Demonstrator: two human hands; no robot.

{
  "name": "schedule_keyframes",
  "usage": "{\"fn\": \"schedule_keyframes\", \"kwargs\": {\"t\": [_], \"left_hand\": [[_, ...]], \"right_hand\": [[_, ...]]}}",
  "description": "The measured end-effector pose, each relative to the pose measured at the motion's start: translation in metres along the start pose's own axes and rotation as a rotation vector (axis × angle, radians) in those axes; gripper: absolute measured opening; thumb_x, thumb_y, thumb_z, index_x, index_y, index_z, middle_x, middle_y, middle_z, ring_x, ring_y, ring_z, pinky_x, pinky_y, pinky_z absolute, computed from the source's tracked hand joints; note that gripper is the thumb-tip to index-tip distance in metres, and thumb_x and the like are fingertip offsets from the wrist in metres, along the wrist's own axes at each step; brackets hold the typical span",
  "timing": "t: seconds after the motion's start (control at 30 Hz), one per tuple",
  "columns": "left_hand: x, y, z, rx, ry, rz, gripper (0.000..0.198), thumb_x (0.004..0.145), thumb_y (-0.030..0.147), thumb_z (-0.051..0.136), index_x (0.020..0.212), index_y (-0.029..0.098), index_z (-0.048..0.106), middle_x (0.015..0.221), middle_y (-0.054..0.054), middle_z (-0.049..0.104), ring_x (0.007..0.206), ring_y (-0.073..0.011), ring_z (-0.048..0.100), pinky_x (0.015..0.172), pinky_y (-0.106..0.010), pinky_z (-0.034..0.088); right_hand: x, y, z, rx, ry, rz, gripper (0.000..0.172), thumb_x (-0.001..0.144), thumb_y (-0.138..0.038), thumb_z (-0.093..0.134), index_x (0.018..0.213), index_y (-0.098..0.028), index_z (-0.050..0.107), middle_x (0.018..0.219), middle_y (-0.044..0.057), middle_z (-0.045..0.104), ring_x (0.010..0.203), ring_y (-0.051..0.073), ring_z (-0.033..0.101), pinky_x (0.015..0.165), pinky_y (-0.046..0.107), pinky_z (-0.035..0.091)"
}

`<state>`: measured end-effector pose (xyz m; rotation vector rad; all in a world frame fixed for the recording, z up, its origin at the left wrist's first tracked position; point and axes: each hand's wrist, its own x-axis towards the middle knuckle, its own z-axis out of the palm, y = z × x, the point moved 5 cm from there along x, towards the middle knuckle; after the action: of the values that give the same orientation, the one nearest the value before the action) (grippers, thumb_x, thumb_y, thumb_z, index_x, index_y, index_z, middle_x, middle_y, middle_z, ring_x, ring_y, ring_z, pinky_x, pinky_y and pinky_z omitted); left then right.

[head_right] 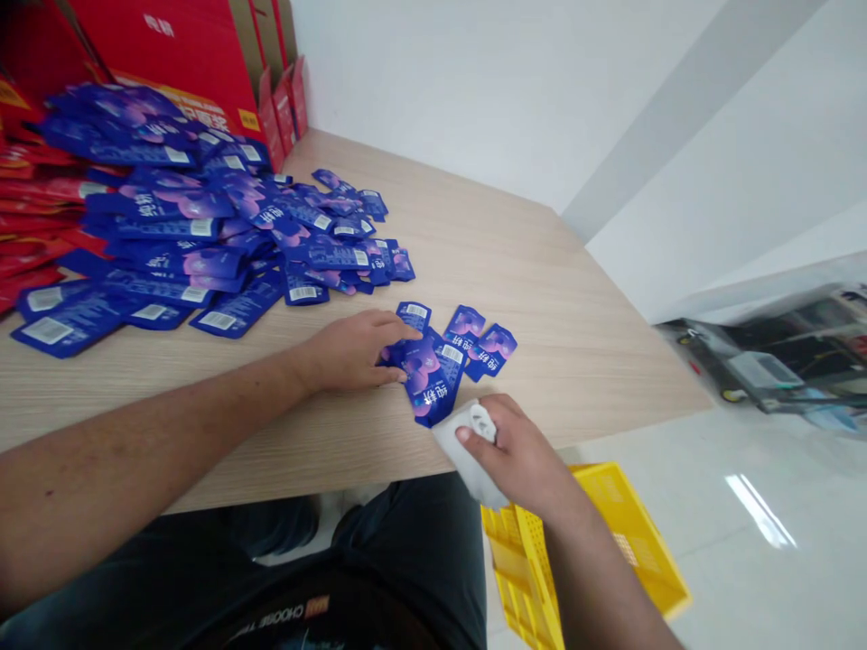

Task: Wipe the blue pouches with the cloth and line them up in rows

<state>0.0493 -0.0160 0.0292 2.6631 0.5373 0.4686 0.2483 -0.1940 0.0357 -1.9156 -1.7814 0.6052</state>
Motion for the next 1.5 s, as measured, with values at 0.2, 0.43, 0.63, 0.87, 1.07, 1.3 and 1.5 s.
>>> {"fn": "schedule_keyframes", "kwargs": {"t": [0.2, 0.43, 0.63, 0.87, 1.07, 1.3, 1.5], "left_hand": [[0.001, 0.01, 0.007, 0.126, -0.1, 0.035, 0.043, 0.094, 0.039, 0.069, 0.133, 0.02, 0.07, 0.13, -0.012, 0.07, 0.123, -0.0299, 0.066, 0.107, -0.041, 0.051], [0.0, 0.013, 0.009, 0.138, -0.107, 0.049, 0.043, 0.093, 0.036, 0.07, 0.132, 0.018, 0.07, 0.132, -0.013, 0.069, 0.123, -0.033, 0.066, 0.102, -0.043, 0.053], [0.0, 0.013, 0.011, 0.114, -0.116, 0.051, 0.043, 0.093, 0.035, 0.071, 0.132, 0.019, 0.069, 0.13, -0.012, 0.07, 0.121, -0.032, 0.068, 0.1, -0.042, 0.054], [0.002, 0.014, 0.009, 0.119, -0.132, 0.022, 0.047, 0.092, 0.035, 0.071, 0.135, 0.02, 0.065, 0.132, -0.012, 0.07, 0.121, -0.0321, 0.069, 0.097, -0.041, 0.055], [0.002, 0.014, 0.01, 0.038, -0.123, 0.015, 0.053, 0.09, 0.033, 0.073, 0.14, 0.019, 0.061, 0.134, -0.013, 0.069, 0.123, -0.0324, 0.068, 0.102, -0.042, 0.053], [-0.001, 0.009, -0.001, -0.121, -0.032, -0.038, 0.062, 0.088, 0.04, 0.074, 0.144, 0.017, 0.057, 0.128, -0.013, 0.071, 0.118, -0.0295, 0.068, 0.102, -0.04, 0.051], [-0.003, 0.013, -0.01, -0.26, 0.128, 0.117, 0.035, 0.093, 0.037, 0.068, 0.122, 0.018, 0.073, 0.118, -0.011, 0.073, 0.114, -0.0258, 0.066, 0.102, -0.039, 0.05]], "right_hand": [[0.005, -0.018, 0.022, -0.066, -0.037, -0.049, 0.034, 0.097, -0.056, 0.058, 0.087, -0.024, 0.064, 0.089, 0.006, 0.068, 0.089, 0.027, 0.065, 0.082, 0.045, 0.052], [0.004, -0.023, 0.025, -0.06, -0.051, 0.001, 0.028, 0.095, -0.05, 0.061, 0.089, -0.025, 0.068, 0.088, 0.006, 0.072, 0.088, 0.028, 0.067, 0.079, 0.044, 0.051], [-0.008, -0.023, 0.028, 0.002, -0.043, 0.045, 0.032, 0.095, -0.055, 0.063, 0.088, -0.025, 0.069, 0.084, 0.004, 0.068, 0.086, 0.026, 0.066, 0.075, 0.041, 0.052], [-0.009, -0.028, 0.035, 0.012, -0.018, 0.057, 0.031, 0.094, -0.052, 0.062, 0.084, -0.024, 0.068, 0.086, 0.006, 0.07, 0.087, 0.026, 0.066, 0.078, 0.043, 0.051], [-0.012, -0.026, 0.041, -0.031, 0.04, 0.075, 0.026, 0.092, -0.049, 0.065, 0.083, -0.026, 0.07, 0.083, 0.005, 0.071, 0.081, 0.025, 0.068, 0.072, 0.04, 0.052], [-0.003, -0.034, 0.004, -0.065, 0.17, -0.145, 0.013, 0.092, -0.038, 0.071, 0.091, -0.026, 0.075, 0.094, 0.007, 0.077, 0.089, 0.025, 0.074, 0.079, 0.039, 0.058], [0.036, -0.062, -0.038, -0.136, -0.105, -0.371, 0.013, 0.088, -0.038, 0.076, 0.087, -0.025, 0.079, 0.086, 0.005, 0.076, 0.079, 0.021, 0.072, 0.07, 0.032, 0.055]]}}
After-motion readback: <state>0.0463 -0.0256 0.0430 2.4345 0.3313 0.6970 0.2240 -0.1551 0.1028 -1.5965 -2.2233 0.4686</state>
